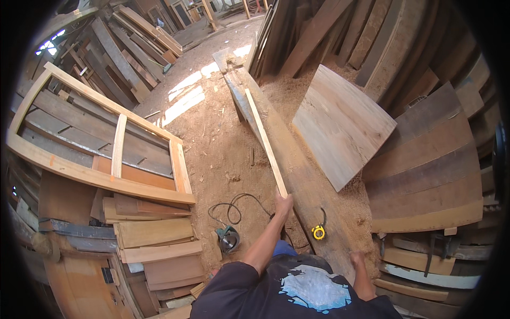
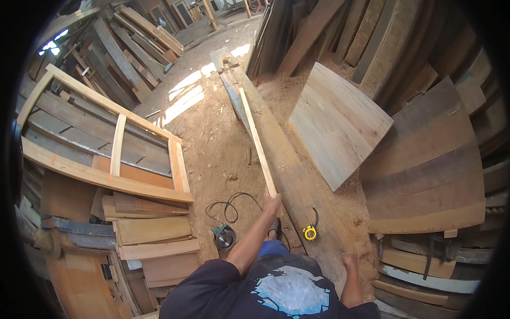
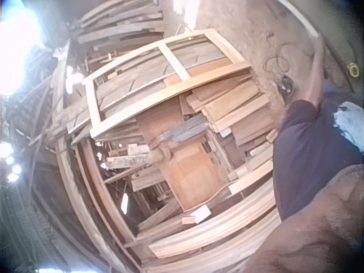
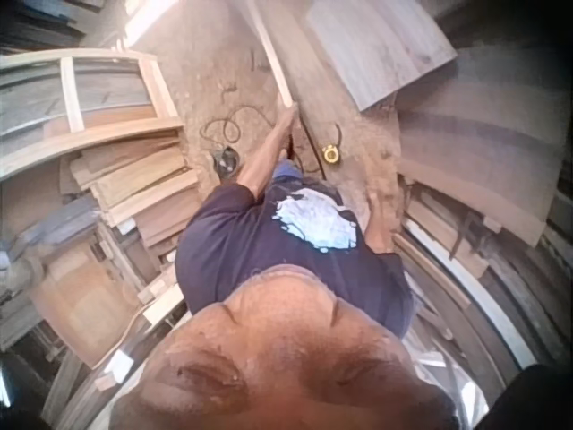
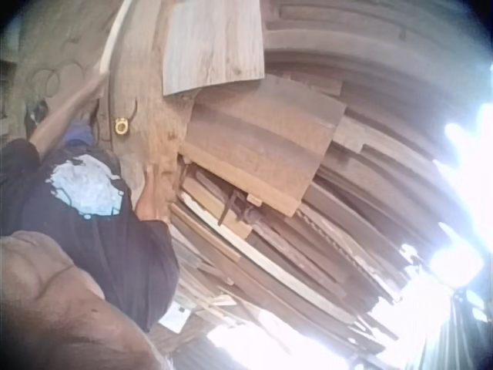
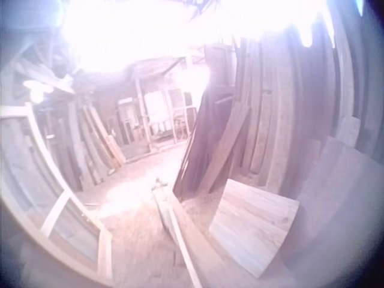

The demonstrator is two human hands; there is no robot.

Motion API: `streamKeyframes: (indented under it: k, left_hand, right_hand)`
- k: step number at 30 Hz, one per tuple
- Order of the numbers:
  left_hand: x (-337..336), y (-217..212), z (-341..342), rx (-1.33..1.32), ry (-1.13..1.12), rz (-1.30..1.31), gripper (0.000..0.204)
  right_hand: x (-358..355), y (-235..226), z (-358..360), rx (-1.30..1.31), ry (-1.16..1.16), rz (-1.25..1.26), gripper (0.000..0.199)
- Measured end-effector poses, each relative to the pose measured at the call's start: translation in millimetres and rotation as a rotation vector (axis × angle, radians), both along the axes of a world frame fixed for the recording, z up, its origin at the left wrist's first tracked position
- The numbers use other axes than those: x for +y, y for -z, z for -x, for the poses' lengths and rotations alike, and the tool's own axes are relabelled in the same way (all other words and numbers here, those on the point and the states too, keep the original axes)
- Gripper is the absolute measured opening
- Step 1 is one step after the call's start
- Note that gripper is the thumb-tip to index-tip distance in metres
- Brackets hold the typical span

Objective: The person measures a wooden beam with a tape measure and cuts it using a circular saw. They then move several wooden boards and measure a smaller piece of wood.

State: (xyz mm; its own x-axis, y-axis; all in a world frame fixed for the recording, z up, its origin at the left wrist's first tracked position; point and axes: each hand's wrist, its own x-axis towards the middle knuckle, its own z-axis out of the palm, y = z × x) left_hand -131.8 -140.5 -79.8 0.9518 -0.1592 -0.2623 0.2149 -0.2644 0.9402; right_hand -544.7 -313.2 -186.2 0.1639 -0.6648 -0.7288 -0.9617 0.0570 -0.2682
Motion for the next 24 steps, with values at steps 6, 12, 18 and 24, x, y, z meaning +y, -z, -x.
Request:
streamKeyframes:
  k: [6,12,18,24]
  left_hand:
    - [-29.7,69.7,-128.3,-0.07,-0.02,-0.189,0.053]
    - [-51.0,127.7,-225.0,-0.138,0.035,-0.196,0.058]
    - [-67.2,150.8,-317.6,0.055,-0.009,-0.187,0.066]
    - [-79.8,82.8,-318.9,0.16,0.173,-0.01,0.087]
  right_hand:
    - [34.6,-48.6,-71.3,0.084,-0.016,0.143,0.046]
    - [57.1,-22.5,-84.8,0.155,-0.194,0.099,0.049]
    - [67.1,-2.0,-95.8,-0.02,-0.344,0.03,0.053]
    - [71.5,-14.8,-95.2,0.092,-0.169,-0.031,0.065]
